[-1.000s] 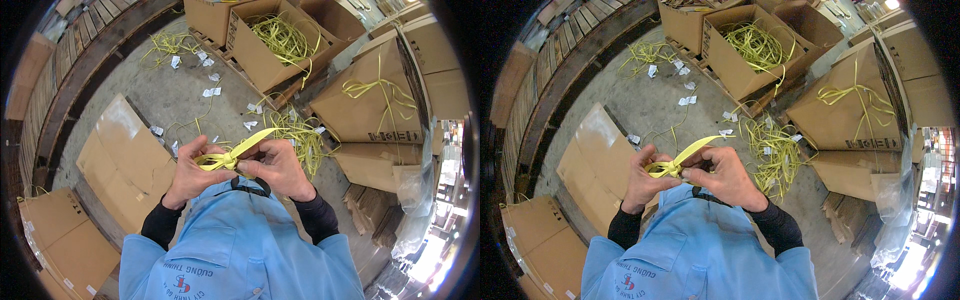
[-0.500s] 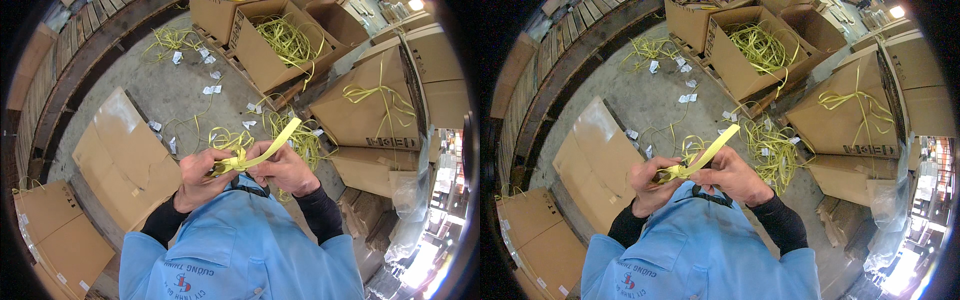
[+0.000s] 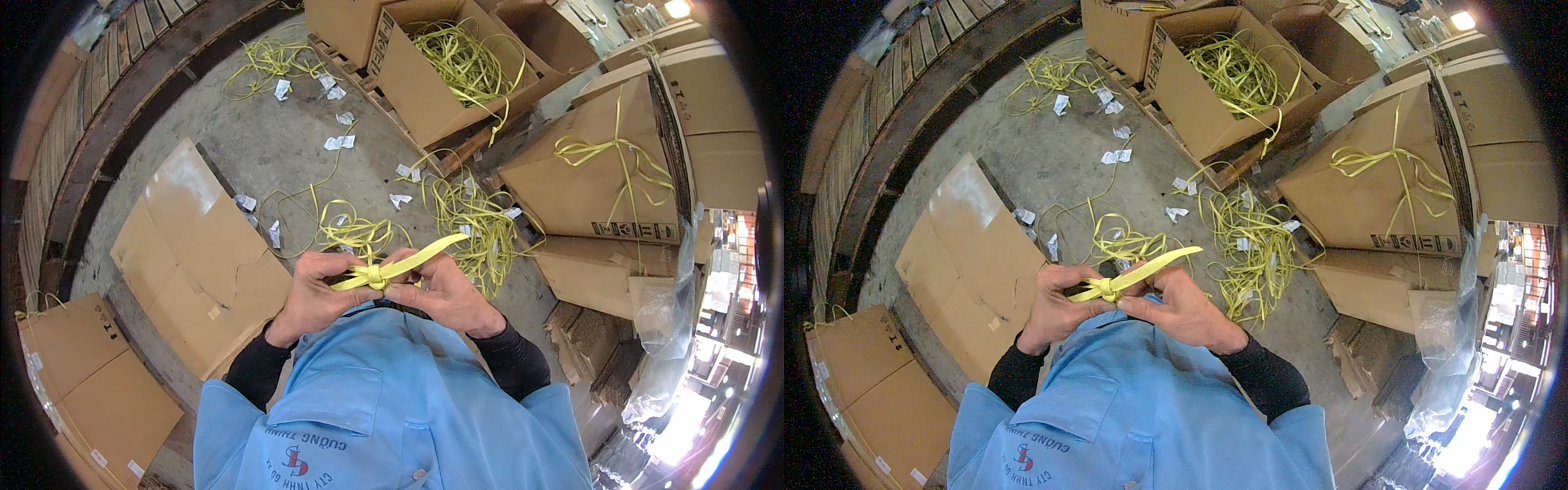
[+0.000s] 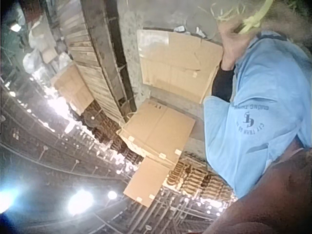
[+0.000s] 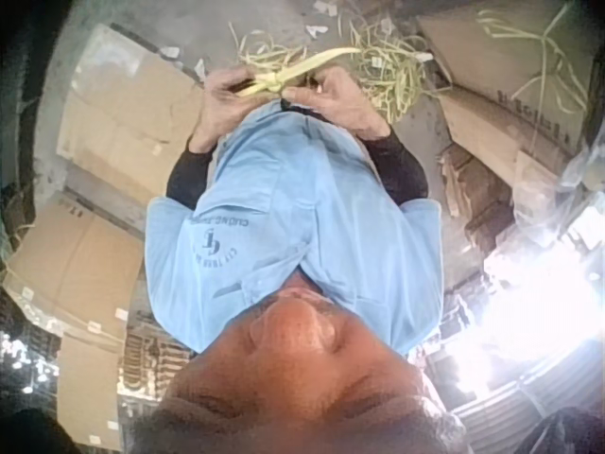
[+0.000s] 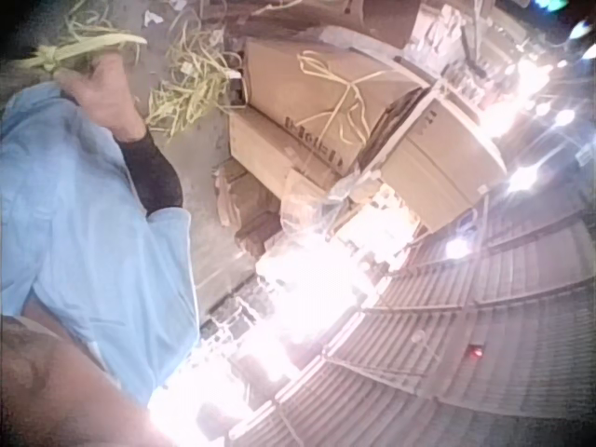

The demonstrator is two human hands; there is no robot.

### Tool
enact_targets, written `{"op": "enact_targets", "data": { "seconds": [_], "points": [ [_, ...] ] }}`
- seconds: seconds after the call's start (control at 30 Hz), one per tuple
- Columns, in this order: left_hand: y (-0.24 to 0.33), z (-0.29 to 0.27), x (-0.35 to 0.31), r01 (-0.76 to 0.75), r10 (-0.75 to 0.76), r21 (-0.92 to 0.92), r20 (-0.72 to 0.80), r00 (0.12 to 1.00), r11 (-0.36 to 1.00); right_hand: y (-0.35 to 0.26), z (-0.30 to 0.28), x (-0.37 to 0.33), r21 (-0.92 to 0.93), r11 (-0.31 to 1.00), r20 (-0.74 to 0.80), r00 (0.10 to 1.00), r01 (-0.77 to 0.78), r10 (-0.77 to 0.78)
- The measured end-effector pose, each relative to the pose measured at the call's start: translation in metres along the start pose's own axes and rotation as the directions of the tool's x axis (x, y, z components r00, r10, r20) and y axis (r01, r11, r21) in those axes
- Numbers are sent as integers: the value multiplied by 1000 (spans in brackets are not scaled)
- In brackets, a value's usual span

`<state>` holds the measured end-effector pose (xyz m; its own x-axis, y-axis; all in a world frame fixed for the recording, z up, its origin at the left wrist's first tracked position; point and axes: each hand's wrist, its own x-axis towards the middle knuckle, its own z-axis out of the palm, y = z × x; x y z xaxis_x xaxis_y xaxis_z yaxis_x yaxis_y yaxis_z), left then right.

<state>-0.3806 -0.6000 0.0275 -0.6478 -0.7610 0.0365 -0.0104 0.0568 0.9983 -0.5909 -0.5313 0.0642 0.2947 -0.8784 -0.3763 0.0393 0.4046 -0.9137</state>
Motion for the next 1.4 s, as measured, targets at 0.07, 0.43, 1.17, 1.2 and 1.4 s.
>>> {"op": "enact_targets", "data": {
  "seconds": [0.07,0.43,1.17,1.2,1.4],
  "points": [
    [-6,2,-2,-86,90,94,-31,996,992,0,0,1,-97,995,-15,999,29,-30],
    [-4,10,21,-223,245,263,-53,968,939,-4,-14,9,-382,914,-72,982,136,-176],
    [-2,-17,31,-732,680,91,306,666,675,7,-10,10,191,981,8,1000,19,-21],
    [0,-18,31,-718,666,95,306,681,690,5,-11,10,68,997,24,999,20,-22],
    [-11,-11,19,-554,549,29,102,829,832,2,-9,7,-486,810,131,944,329,-304]
  ]
}}
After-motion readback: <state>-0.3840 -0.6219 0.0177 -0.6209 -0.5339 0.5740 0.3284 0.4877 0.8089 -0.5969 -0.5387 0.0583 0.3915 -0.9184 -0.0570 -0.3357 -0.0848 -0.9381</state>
